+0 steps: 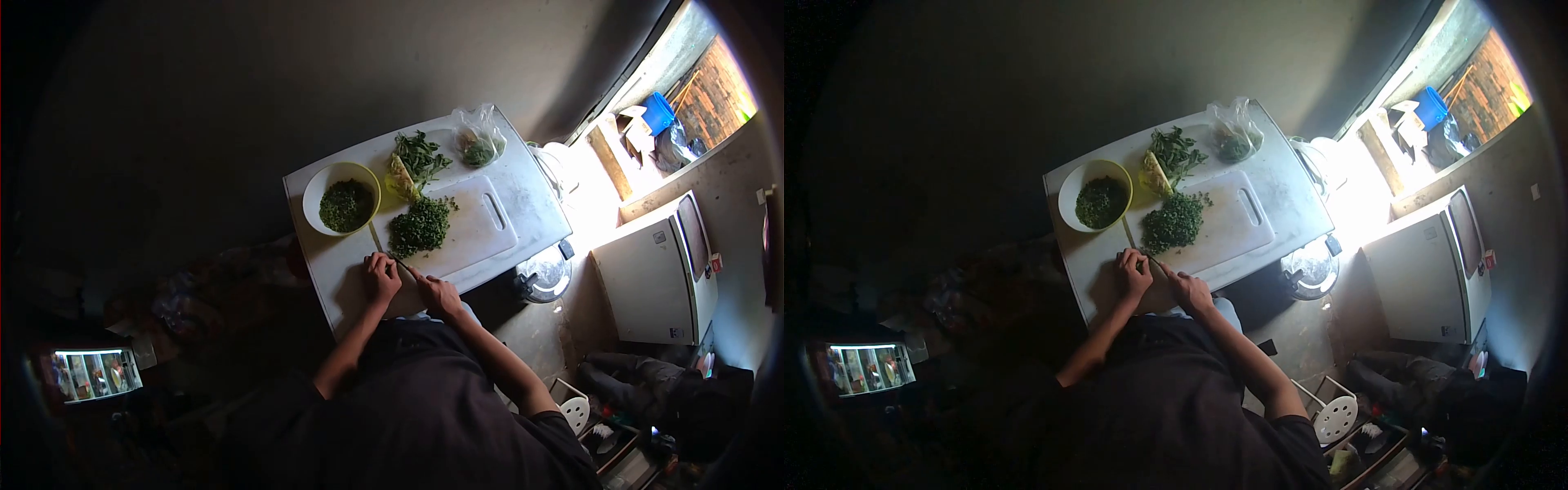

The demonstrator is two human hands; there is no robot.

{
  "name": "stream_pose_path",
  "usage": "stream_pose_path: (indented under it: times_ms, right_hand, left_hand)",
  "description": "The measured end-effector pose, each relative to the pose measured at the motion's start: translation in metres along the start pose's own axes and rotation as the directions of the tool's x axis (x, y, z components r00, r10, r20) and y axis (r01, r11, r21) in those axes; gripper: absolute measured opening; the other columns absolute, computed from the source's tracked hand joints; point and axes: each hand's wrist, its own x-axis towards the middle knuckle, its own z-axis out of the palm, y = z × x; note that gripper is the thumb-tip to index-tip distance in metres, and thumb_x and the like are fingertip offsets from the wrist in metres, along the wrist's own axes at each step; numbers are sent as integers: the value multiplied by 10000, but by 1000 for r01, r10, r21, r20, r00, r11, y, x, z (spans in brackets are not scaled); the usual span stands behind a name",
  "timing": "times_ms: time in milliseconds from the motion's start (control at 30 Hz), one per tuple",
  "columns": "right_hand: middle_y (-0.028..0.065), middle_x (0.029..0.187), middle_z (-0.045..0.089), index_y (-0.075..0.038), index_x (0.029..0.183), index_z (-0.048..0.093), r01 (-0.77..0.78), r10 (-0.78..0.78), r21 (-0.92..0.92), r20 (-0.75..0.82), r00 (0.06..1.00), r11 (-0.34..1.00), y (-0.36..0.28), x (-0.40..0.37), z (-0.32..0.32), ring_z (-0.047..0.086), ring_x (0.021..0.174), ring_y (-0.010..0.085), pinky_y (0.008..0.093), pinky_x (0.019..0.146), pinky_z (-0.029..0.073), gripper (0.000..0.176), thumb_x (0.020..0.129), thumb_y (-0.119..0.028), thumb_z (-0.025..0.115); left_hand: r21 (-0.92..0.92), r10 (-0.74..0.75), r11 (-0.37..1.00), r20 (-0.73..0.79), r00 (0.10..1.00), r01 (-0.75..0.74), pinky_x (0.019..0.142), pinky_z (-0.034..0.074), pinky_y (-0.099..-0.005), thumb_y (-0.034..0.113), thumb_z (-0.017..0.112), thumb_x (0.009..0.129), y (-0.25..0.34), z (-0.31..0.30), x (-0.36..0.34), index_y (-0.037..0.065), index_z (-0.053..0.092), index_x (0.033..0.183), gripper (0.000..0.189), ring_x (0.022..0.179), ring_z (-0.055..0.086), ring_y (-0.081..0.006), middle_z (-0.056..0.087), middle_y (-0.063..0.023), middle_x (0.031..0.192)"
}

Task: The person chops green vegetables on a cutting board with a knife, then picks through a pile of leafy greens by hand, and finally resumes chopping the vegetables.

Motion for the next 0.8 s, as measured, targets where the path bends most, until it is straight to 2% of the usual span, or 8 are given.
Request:
stream_pose_path:
  times_ms: [300,367,467,600,800]
  right_hand:
    - [157,939,694,-250,1519,400,19,-17,-50,53,998,999,12,-9,-16,688,730,384,495,628,553,649,897,-121,535]
    - [167,904,681,-243,1534,376,49,-51,-41,-30,998,998,14,-2,-11,677,710,392,498,610,543,668,897,-101,516]
    - [160,873,675,-238,1525,393,57,-58,-5,-74,996,998,18,1,-8,673,688,386,495,596,538,651,900,-100,512]
    - [155,835,670,-220,1508,415,2,-1,-37,9,1000,999,7,0,-28,668,663,385,498,585,531,637,895,-82,521]
    - [149,864,682,-244,1504,426,29,-27,-76,23,999,997,6,-11,-28,671,681,372,490,593,532,580,939,-136,500]
  left_hand:
    - [-84,12,996,-23,1000,-14,746,453,-454,73,671,808,-5,4,-1,58,561,790,112,857,563,-359,567,-120,877]
    - [-107,-5,994,-23,1000,2,743,453,-453,73,679,804,-6,4,-2,57,567,785,115,853,562,-356,566,-121,874]
    - [-114,-35,993,-10,999,34,735,462,-433,43,699,781,-6,2,-3,44,579,764,121,837,589,-335,577,-123,858]
    - [-85,-4,996,-21,1000,2,728,476,-419,37,715,774,-4,0,-1,43,595,772,121,824,599,-327,587,-115,857]
    - [-114,-20,993,-61,998,13,741,478,-421,30,714,781,-5,3,-3,42,638,820,86,844,594,-325,595,-104,894]
